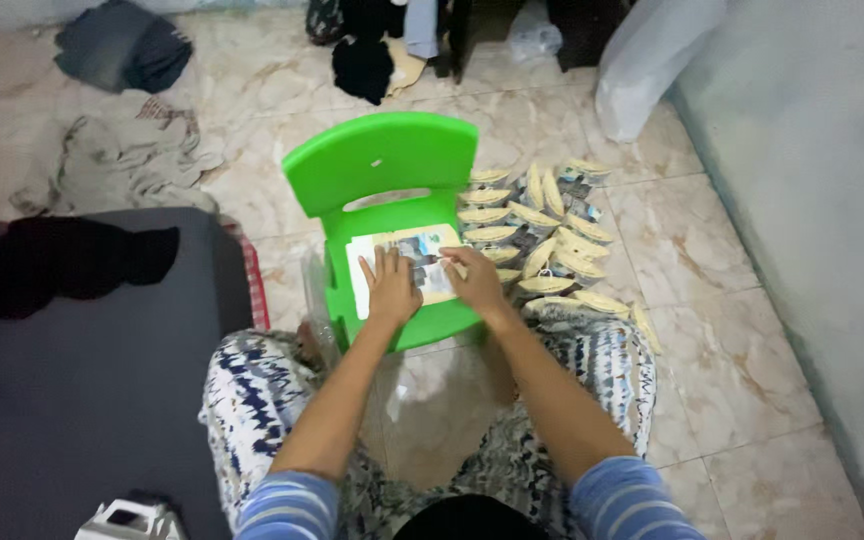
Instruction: The person wraps small rectangular items in printed paper, folds the edges, and secures them with string. They place each finished package on a growing pile on the floor.
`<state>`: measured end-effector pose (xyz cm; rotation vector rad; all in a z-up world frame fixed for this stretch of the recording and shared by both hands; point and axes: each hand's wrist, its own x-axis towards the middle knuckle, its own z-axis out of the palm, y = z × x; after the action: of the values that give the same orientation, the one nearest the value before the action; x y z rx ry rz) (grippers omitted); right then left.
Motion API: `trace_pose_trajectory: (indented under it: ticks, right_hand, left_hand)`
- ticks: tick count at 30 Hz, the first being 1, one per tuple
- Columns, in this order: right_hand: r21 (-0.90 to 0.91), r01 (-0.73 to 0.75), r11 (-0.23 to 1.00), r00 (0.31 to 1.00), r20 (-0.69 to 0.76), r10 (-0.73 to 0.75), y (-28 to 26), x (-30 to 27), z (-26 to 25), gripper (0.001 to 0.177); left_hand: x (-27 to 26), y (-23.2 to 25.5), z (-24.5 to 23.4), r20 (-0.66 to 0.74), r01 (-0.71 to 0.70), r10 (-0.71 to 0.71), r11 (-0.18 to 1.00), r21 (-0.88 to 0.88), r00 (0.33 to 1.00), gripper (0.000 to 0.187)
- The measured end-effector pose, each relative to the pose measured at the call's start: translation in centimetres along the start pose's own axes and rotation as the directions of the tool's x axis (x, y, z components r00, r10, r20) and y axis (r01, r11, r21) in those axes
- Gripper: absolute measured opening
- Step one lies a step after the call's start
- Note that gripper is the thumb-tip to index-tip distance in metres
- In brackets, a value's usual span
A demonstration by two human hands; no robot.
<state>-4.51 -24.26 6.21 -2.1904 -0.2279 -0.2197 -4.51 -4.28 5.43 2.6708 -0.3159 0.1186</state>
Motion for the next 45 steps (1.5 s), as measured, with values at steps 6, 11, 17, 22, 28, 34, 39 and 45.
trace_pose_trajectory:
  ticks: [6,11,17,22,28,34,39,45]
  right_hand:
    - [-0.026,-0.14,0.99,0.988,-0.073,0.137,7.7,1.6,-8.3,0.024]
    - [-0.178,-0.373,0.911,0.922,0.034,0.385,16.5,-0.2,-7.7,0.033]
    - [-0.445,-0.223,0.867,0.97,-0.009,0.245,21.6,-2.8,-3.2,0.042]
    - [-0.606,-0.234,0.76,0.939,0.062,0.339,21.7,-2.8,-2.5,0.056]
    - [-0.645,-0.132,0.753,0.969,0.077,0.236,23.6,-3.1,-1.4,0.058]
    - [-0.674,-0.015,0.738,0.999,0.02,0.039,26.2,-2.7,1.6,0.039]
    - [-0.722,-0.02,0.691,0.993,0.069,0.1,26.3,-1.5,2.7,0.026]
    - [-0.547,-0.171,0.82,0.968,0.062,0.243,25.0,-0.1,1.5,0.035]
  left_hand:
    - [-1.3,6.1,1.8,0.029,-0.143,0.165,0.919,-0.368,0.986,0.028]
    - [-1.5,11.2,7.9,0.069,-0.361,0.41,0.861,-0.359,0.909,0.026]
    - [1.9,11.1,14.3,0.14,-0.626,0.621,0.78,-0.008,0.771,0.041]
    - [3.5,10.0,14.1,0.07,-0.57,0.571,0.821,-0.037,0.818,0.028]
    - [3.8,10.7,12.4,0.054,-0.525,0.537,0.838,-0.149,0.842,0.013]
    - [4.1,10.9,11.8,-0.034,-0.549,0.553,0.816,-0.181,0.833,0.013]
    - [4.0,11.0,11.5,-0.004,-0.532,0.537,0.835,-0.144,0.844,0.012]
    - [3.6,10.4,12.7,-0.04,-0.532,0.534,0.829,-0.174,0.845,0.01]
